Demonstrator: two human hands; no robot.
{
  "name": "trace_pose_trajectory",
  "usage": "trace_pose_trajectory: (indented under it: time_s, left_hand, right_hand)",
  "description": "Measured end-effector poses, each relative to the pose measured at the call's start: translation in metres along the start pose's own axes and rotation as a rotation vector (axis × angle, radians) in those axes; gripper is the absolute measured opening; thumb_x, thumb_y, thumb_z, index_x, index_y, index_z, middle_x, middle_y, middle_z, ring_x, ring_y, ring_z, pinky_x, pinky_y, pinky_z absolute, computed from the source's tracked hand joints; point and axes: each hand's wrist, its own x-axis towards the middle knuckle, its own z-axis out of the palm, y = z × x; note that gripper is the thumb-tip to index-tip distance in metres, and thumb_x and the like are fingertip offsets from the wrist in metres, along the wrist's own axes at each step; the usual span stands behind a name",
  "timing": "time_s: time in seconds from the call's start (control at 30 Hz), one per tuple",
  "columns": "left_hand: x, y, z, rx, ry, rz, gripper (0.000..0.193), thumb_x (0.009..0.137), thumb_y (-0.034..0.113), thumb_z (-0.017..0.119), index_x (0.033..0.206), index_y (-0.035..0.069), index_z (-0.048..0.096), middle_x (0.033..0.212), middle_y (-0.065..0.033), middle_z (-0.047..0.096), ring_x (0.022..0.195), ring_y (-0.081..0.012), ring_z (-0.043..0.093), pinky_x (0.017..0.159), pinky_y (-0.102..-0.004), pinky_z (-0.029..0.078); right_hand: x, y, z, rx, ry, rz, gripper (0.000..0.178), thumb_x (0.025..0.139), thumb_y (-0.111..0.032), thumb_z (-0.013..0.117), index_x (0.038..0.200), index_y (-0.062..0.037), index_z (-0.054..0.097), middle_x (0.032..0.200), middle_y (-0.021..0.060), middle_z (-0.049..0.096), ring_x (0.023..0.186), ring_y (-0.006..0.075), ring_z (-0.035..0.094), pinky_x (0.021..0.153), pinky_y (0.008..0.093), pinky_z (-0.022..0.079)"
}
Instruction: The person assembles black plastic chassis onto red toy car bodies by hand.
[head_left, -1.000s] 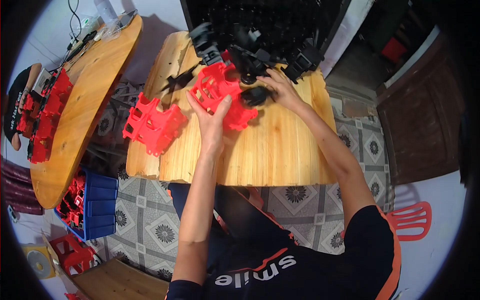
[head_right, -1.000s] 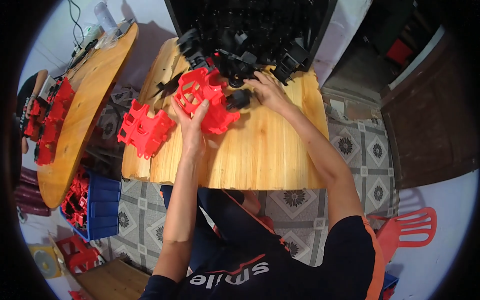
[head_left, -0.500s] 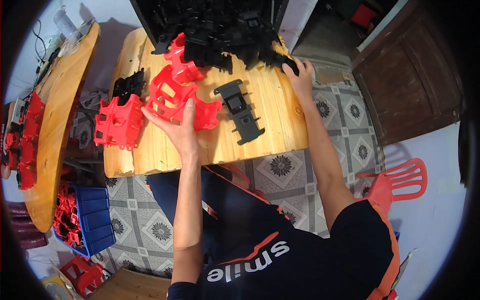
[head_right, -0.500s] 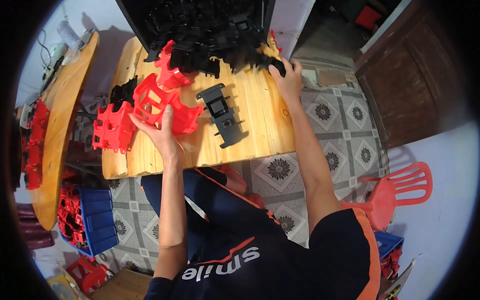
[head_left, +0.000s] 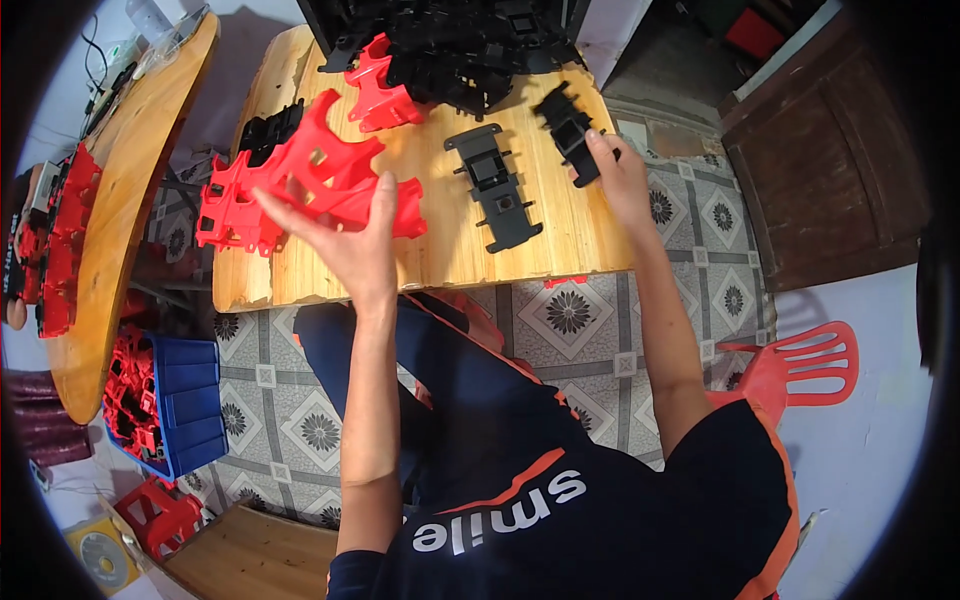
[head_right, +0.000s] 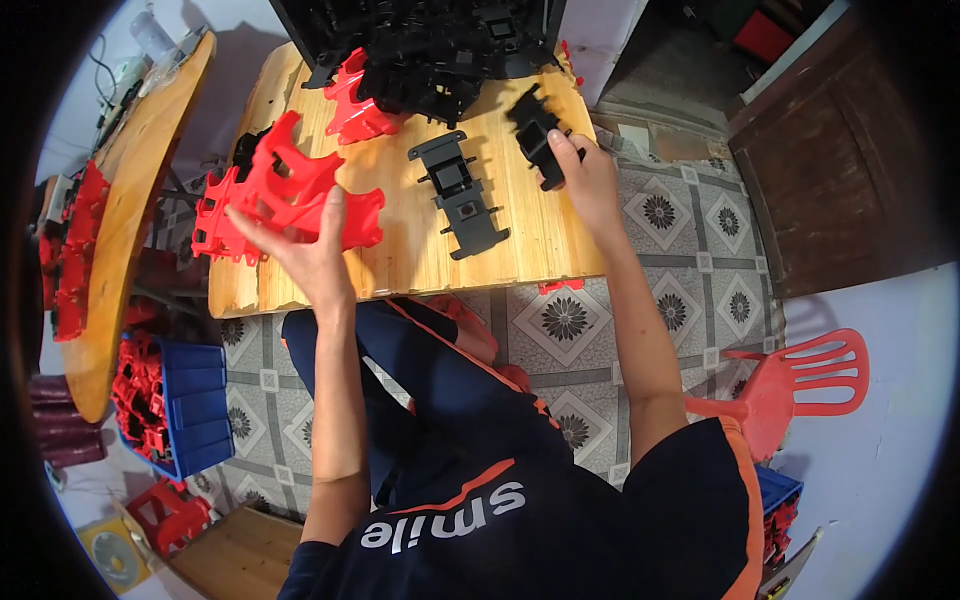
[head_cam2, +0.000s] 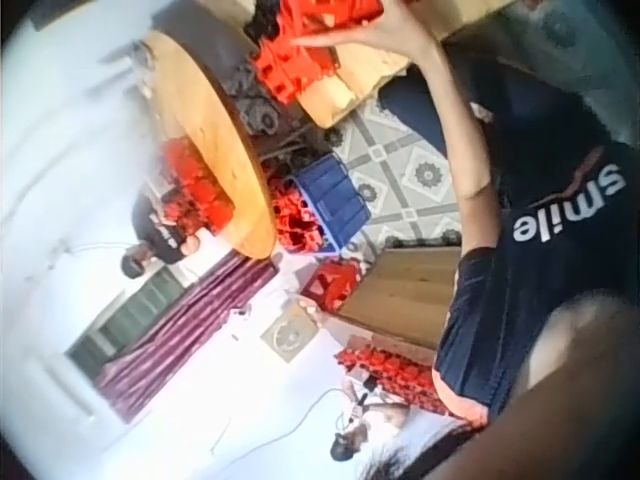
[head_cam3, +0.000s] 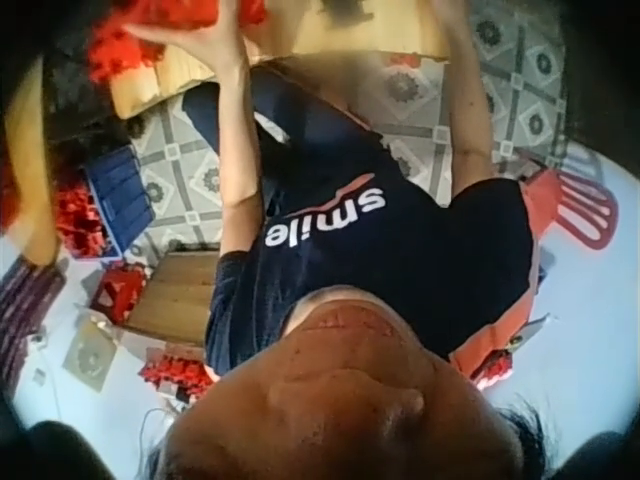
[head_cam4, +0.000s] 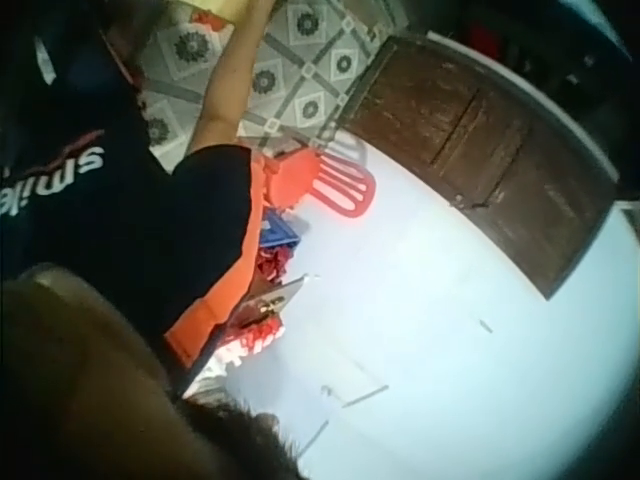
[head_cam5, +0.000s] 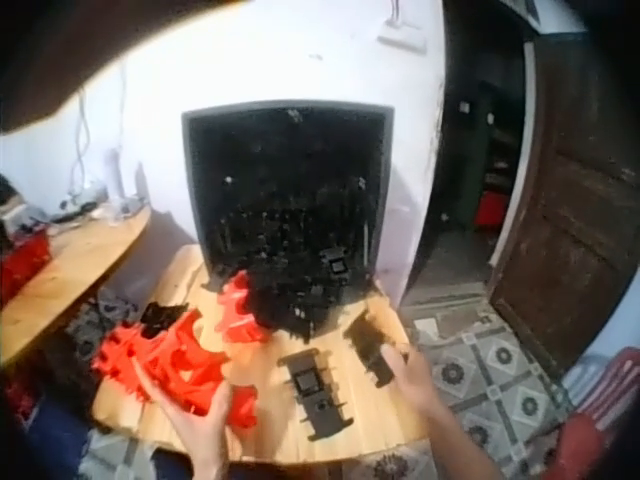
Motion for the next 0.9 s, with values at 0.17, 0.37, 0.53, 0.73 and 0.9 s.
trace_pose_trajectory:
  time_s: [0.17,0.37,0.53,0.73,0.9]
  left_hand:
    - [-0.025,0.028,-0.030,-0.137,0.005,-0.032,0.115,0.075,0.007,0.082,0.156,0.006,0.000,0.158,-0.0203,0.011,0.144,-0.0306,0.021,0.116,-0.0463,0.025]
    - [-0.064,0.043,-0.069,-0.155,0.031,-0.107,0.098,0.084,-0.002,0.068,0.155,0.006,0.001,0.152,-0.0200,0.031,0.136,-0.0270,0.038,0.112,-0.0424,0.035]
    - [-0.083,0.044,-0.089,-0.227,0.049,-0.211,0.096,0.085,0.002,0.068,0.156,0.008,0.003,0.150,-0.0218,0.031,0.134,-0.0294,0.041,0.110,-0.0437,0.037]
    - [-0.096,0.056,-0.103,-0.263,0.086,-0.284,0.094,0.086,0.009,0.069,0.156,0.010,0.006,0.149,-0.0216,0.033,0.135,-0.0299,0.040,0.112,-0.0453,0.034]
    - [-0.095,0.056,-0.105,-0.365,0.078,-0.404,0.098,0.083,0.004,0.071,0.156,0.011,0.005,0.148,-0.0215,0.034,0.133,-0.0307,0.042,0.108,-0.0446,0.039]
  right_hand:
    - [0.018,0.020,-0.010,-0.068,-0.295,0.206,0.051,0.096,-0.051,0.055,0.084,-0.0023,0.066,0.060,0.0088,0.064,0.052,0.0143,0.059,0.049,0.0287,0.046]
    - [0.015,-0.015,-0.001,-0.443,0.168,-0.437,0.047,0.080,-0.050,0.072,0.103,-0.0090,0.069,0.083,0.0133,0.065,0.078,0.0306,0.064,0.076,0.0415,0.050]
    - [0.029,0.016,0.013,-0.263,-0.082,-0.477,0.056,0.075,-0.032,0.083,0.120,-0.0059,0.062,0.107,0.0138,0.061,0.103,0.0295,0.061,0.088,0.0374,0.048]
    - [-0.009,0.040,0.001,0.319,-0.115,-0.082,0.030,0.089,-0.021,0.069,0.113,-0.0040,0.063,0.115,0.0083,0.064,0.110,0.0169,0.060,0.089,0.0314,0.049]
    - [-0.025,0.007,-0.038,-0.520,-0.006,-0.017,0.027,0.090,-0.019,0.063,0.112,-0.0042,0.066,0.119,0.0143,0.063,0.111,0.0268,0.059,0.090,0.0373,0.048]
